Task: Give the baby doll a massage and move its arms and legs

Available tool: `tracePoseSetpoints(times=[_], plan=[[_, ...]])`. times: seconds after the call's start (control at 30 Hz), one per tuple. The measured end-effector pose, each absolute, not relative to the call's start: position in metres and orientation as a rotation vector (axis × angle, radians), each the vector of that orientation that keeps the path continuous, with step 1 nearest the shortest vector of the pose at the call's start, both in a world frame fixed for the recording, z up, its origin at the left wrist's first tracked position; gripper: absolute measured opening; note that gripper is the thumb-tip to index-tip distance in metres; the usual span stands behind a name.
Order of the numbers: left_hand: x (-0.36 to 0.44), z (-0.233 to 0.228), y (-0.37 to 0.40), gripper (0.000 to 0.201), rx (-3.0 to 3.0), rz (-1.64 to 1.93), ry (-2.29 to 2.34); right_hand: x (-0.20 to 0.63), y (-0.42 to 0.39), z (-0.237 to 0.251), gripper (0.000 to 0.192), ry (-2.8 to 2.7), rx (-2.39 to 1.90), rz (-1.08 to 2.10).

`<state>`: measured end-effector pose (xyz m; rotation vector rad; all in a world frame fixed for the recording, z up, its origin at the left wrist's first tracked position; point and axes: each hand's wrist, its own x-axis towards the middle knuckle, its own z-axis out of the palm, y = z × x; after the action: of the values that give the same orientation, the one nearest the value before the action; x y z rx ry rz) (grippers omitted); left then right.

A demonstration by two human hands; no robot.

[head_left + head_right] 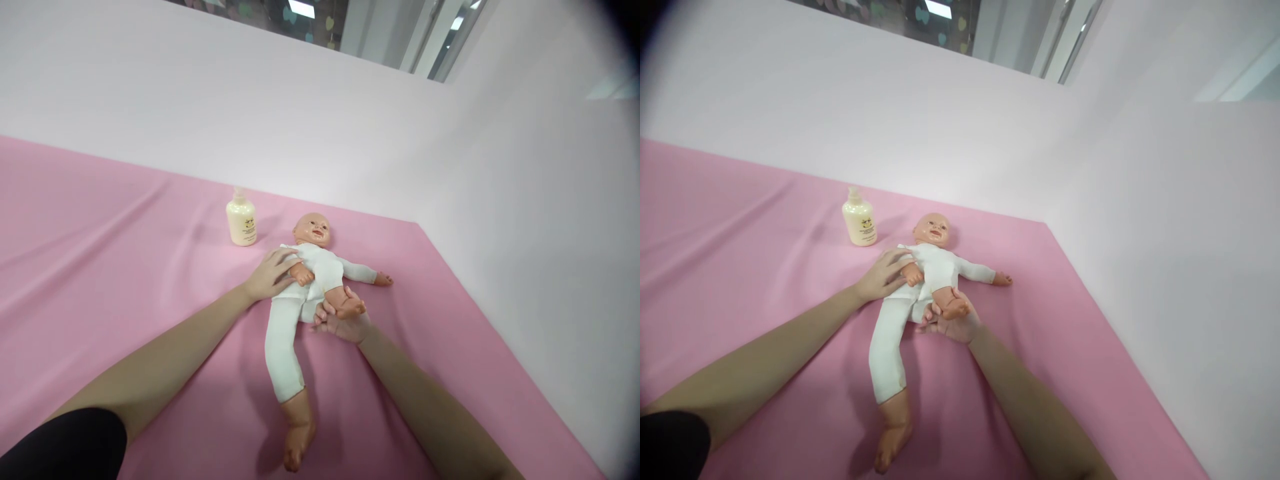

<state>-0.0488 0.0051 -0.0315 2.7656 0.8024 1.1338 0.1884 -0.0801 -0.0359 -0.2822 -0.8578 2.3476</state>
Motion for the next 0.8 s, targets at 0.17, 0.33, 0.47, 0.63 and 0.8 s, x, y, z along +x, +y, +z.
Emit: tracePoseSetpoints(times=[0.17,0.33,0.47,0.63,0.8], plan=[[-0.0486,-0.0308,0.0042,0.044,2.735,1.116,0.833,0.1886,-0.0805,-0.0361,0.054,-0.881,-0.302,2.338],[-0.0488,-0.0318,0.0046,0.044,2.74,1.116,0.853,0.1887,-0.0808,-0.0359,0.055,-0.884,-0.303,2.341],[-0.0488,-0.0317,0.0045,0.044,2.751,1.122,0.84,0.1889,-0.0803,-0.0363,0.055,-0.887,-0.286,2.351],[-0.0489,-0.0304,0.0037,0.044,2.754,1.123,0.836,0.189,-0.0808,-0.0366,0.055,-0.874,-0.266,2.361],[-0.0489,-0.0302,0.0034,0.045,2.739,1.098,0.861,0.1888,-0.0811,-0.0367,0.054,-0.889,-0.27,2.349]])
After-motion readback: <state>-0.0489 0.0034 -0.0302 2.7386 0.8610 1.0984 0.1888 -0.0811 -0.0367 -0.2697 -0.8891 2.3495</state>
